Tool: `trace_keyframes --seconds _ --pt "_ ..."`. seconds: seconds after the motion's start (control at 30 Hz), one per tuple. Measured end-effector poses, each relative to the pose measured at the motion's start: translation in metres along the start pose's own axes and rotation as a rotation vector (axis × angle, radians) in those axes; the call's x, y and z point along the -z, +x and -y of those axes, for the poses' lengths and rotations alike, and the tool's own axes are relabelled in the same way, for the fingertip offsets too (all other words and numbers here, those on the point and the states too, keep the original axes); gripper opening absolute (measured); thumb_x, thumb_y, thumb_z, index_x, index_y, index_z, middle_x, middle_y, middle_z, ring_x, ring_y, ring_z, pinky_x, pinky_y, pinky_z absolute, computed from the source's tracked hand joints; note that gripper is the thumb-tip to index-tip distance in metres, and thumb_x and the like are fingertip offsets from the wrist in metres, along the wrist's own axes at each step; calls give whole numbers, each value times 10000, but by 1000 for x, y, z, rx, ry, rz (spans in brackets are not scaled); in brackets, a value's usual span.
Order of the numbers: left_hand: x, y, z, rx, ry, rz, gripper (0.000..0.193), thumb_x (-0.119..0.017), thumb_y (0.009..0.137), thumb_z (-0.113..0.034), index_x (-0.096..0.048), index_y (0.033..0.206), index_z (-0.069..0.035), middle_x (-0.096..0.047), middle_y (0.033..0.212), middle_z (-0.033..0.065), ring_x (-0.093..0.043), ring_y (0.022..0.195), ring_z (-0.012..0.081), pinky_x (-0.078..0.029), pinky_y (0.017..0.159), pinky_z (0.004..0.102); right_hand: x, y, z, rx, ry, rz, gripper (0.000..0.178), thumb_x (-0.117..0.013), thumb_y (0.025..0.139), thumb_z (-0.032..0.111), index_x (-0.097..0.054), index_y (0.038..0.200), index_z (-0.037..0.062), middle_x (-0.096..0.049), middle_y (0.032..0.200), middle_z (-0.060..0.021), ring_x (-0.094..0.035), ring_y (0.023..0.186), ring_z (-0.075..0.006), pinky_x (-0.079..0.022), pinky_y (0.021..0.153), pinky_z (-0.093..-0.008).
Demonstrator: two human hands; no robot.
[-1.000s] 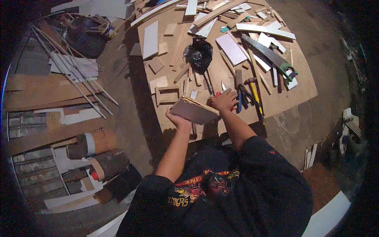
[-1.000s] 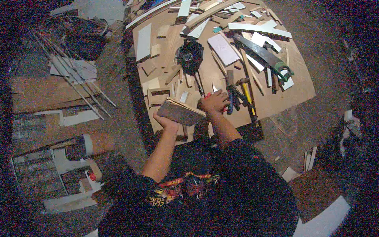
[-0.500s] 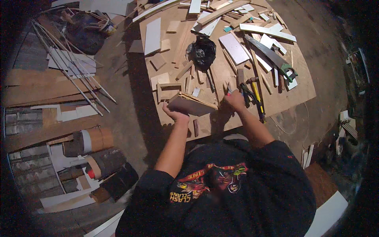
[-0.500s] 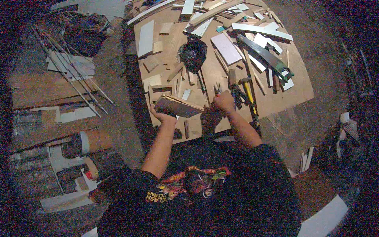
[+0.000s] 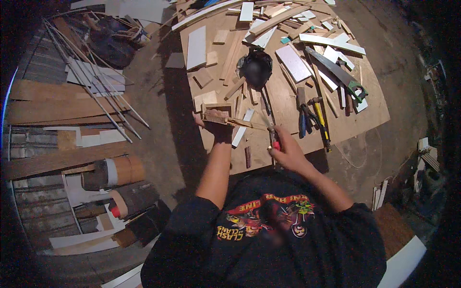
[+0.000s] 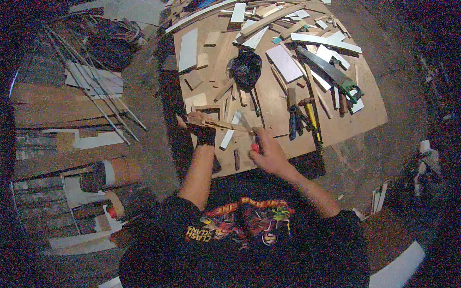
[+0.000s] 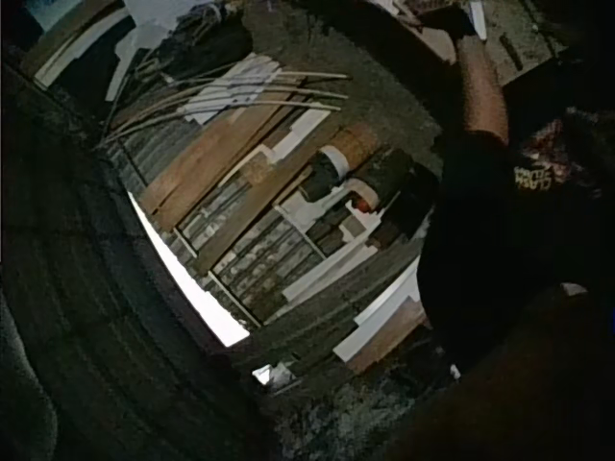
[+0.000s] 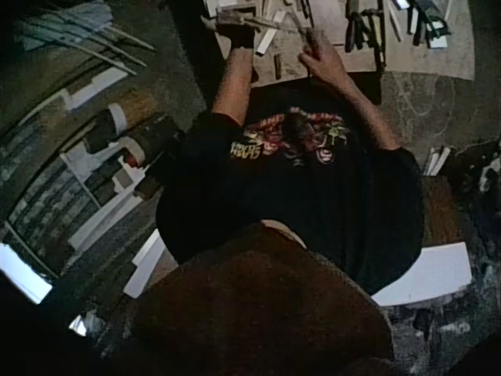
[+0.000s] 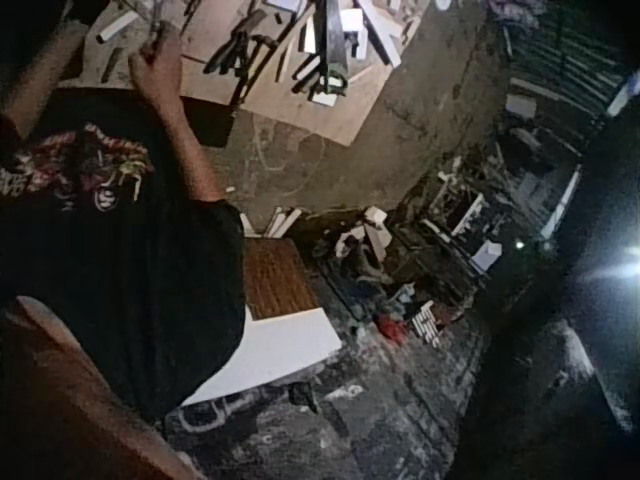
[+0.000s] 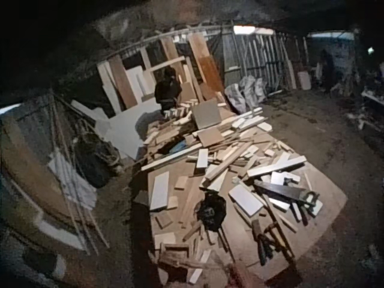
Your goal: The person applies glue to the edge of a wood piece and joins it to another piece of wood, using a pencil to mark the surfaces.
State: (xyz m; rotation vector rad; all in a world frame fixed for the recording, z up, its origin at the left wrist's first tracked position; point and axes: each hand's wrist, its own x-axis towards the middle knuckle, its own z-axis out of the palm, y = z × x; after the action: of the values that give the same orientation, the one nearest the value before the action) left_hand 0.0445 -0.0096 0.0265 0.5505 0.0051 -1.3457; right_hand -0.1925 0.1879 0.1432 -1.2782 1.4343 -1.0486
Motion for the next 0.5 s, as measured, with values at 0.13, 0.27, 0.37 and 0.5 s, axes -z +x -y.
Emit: trace_keyframes --seconds 0.13,0.27,0.37,0.5 --pt "-33 -19 -1 -26 45 26 677 -434 895 -741 -654 1162 -159 -659 1106 72 -649 993 273 -542 885 510 -7 -5 59 57 -559 -44 659 -732 798 238 -471 1377 61 -554 1123 -214 -606 992 -385 -526 820 -494" --pt "-55 -28 -9 -49 65 66 682 -426 897 -739 -651 1170 -156 -656 1120 77 -647 1002 278 -540 890 510 -15 -3 81 70 -744 -70 683 -751 782 299 -471 1364 76 -548 1096 -191 -605 1013 -377 -537 811 -502" --pt "-67 -34 -7 -42 81 91 685 -421 898 -737 -648 1177 -154 -654 1130 81 -646 1009 282 -539 893 511 -22 -3 81 97 -793 -127 744 -777 748 292 -480 1394 72 -552 1084 -191 -603 980 -374 -531 780 -476" --pt "-75 -44 -4 -32 106 118 690 -413 899 -734 -645 1185 -151 -652 1144 86 -644 1018 287 -536 898 511 -25 -3 77 107 -786 -165 765 -778 752 305 -466 1413 76 -550 1085 -188 -602 976 -364 -535 778 -472"
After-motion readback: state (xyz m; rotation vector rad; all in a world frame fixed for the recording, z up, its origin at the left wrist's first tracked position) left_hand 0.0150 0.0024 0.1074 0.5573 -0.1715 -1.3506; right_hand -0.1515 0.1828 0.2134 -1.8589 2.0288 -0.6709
